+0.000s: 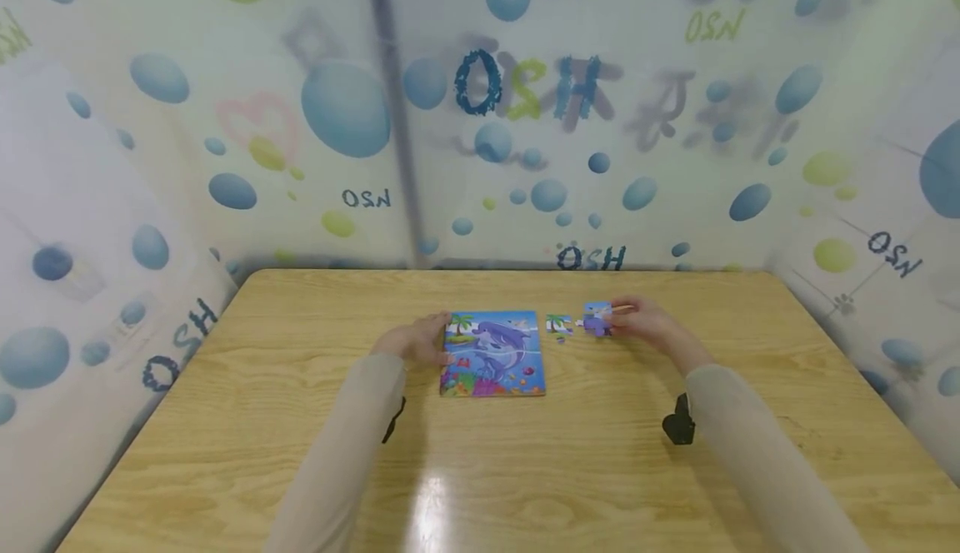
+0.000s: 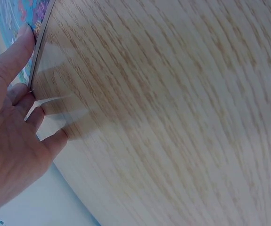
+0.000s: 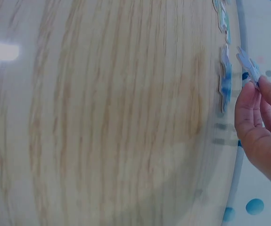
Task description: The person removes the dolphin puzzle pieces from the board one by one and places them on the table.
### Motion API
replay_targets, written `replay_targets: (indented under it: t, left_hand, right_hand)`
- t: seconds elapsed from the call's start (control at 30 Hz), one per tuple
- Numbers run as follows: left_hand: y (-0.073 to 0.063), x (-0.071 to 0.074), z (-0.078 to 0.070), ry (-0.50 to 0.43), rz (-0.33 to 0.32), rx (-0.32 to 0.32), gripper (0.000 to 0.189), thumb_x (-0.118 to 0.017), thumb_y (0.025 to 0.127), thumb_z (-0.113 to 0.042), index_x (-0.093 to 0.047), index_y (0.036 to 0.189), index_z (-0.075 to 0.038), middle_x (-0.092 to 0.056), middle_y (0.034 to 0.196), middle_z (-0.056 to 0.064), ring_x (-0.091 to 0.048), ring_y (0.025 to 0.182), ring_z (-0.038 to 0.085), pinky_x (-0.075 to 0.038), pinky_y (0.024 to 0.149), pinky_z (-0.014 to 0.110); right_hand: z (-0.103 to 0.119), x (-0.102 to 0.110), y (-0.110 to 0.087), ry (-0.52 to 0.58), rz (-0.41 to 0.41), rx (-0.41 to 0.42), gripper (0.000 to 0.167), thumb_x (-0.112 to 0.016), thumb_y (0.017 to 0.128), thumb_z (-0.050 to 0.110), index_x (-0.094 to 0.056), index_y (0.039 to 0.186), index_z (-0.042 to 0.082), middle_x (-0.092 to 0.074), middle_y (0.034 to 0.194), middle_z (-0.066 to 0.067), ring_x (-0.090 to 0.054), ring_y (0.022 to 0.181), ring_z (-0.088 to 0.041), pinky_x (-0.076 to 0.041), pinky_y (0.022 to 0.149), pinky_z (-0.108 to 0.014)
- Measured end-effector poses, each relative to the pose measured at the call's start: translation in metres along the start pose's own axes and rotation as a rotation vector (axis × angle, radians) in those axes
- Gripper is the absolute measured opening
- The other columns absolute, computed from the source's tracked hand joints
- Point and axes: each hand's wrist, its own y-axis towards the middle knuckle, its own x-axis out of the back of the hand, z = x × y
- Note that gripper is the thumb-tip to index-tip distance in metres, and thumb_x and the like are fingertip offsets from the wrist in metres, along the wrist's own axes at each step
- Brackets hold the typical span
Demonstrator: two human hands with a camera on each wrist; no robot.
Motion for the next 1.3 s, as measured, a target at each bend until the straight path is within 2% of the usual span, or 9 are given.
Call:
replay_targets:
  t: [0.1, 0.17, 0.27, 0.33, 0.43, 0.73, 1.0, 1.3]
  left_hand:
    - [0.0, 0.001, 0.001, 0.011, 0.0, -0.007, 0.08, -0.058, 0.089, -0.029, -0.009, 0.147, -0.004, -0.008, 0.153, 0.018, -0.008, 0.142, 0.034, -0.011, 0.116, 0.048]
    - [0.0, 0.001, 0.002, 0.017, -0.001, -0.014, 0.08, -0.058, 0.089, -0.029, -0.008, 0.147, -0.003, -0.008, 0.153, 0.018, -0.007, 0.142, 0.034, -0.011, 0.116, 0.047]
    - [0.002, 0.001, 0.002, 0.021, 0.001, -0.015, 0.079, -0.057, 0.089, -0.029, -0.009, 0.147, -0.003, -0.008, 0.153, 0.018, -0.007, 0.142, 0.034, -0.01, 0.116, 0.046]
    - [0.003, 0.0, 0.003, 0.025, 0.0, -0.014, 0.079, -0.058, 0.089, -0.029, -0.009, 0.147, -0.003, -0.008, 0.153, 0.018, -0.007, 0.142, 0.034, -0.01, 0.116, 0.046]
    - [0.003, 0.0, 0.003, 0.035, 0.0, -0.012, 0.079, -0.058, 0.089, -0.029, -0.01, 0.147, -0.004, -0.009, 0.153, 0.017, -0.008, 0.142, 0.033, -0.011, 0.116, 0.046]
    - [0.002, 0.0, 0.003, 0.03, 0.001, -0.017, 0.078, -0.057, 0.09, -0.028, -0.01, 0.147, -0.003, -0.009, 0.153, 0.017, -0.008, 0.142, 0.033, -0.012, 0.116, 0.046]
    - [0.003, 0.0, 0.002, 0.016, 0.004, -0.005, 0.078, -0.057, 0.09, -0.027, -0.01, 0.147, -0.005, -0.009, 0.154, 0.017, -0.008, 0.142, 0.033, -0.011, 0.116, 0.047]
    - [0.001, 0.001, 0.002, 0.008, 0.003, -0.012, 0.078, -0.058, 0.089, -0.027, -0.01, 0.147, -0.004, -0.008, 0.154, 0.017, -0.007, 0.142, 0.033, -0.011, 0.116, 0.047]
  right_hand:
    - [-0.002, 0.006, -0.003, 0.01, -0.002, 0.01, 0.054, -0.046, 0.094, 0.005, -0.019, 0.135, -0.017, -0.031, 0.134, -0.038, -0.056, 0.08, 0.003, -0.053, 0.083, -0.022]
    - [-0.004, 0.009, -0.005, 0.016, -0.011, 0.011, 0.054, -0.046, 0.093, 0.004, -0.019, 0.135, -0.017, -0.04, 0.126, -0.034, -0.057, 0.078, 0.003, -0.053, 0.082, -0.02]
    - [-0.007, 0.014, -0.01, 0.023, -0.014, 0.022, 0.055, -0.047, 0.093, 0.004, -0.019, 0.134, -0.019, -0.051, 0.11, -0.019, -0.057, 0.077, 0.004, -0.053, 0.08, -0.018]
    - [-0.009, 0.017, -0.013, 0.028, -0.016, 0.027, 0.055, -0.047, 0.093, 0.004, -0.019, 0.133, -0.02, -0.053, 0.102, -0.008, -0.058, 0.076, 0.004, -0.052, 0.079, -0.017]
    - [-0.012, 0.022, -0.017, 0.023, -0.021, 0.022, 0.055, -0.046, 0.093, 0.006, -0.019, 0.133, -0.021, -0.054, 0.096, 0.0, -0.057, 0.076, 0.005, -0.052, 0.078, -0.016]
    - [-0.021, 0.036, -0.026, 0.011, -0.057, -0.01, 0.056, -0.045, 0.095, 0.013, -0.022, 0.132, -0.022, -0.054, 0.092, 0.008, -0.055, 0.075, 0.007, -0.051, 0.075, -0.014]
    - [-0.028, 0.043, -0.028, 0.072, -0.077, -0.034, 0.056, -0.044, 0.095, 0.01, -0.02, 0.131, -0.025, -0.056, 0.079, 0.017, -0.056, 0.071, 0.009, -0.052, 0.069, -0.012]
    - [-0.03, 0.043, -0.024, 0.022, -0.126, -0.08, 0.053, -0.045, 0.095, 0.012, -0.026, 0.129, -0.023, -0.055, 0.076, 0.014, -0.054, 0.066, 0.006, -0.051, 0.064, -0.012]
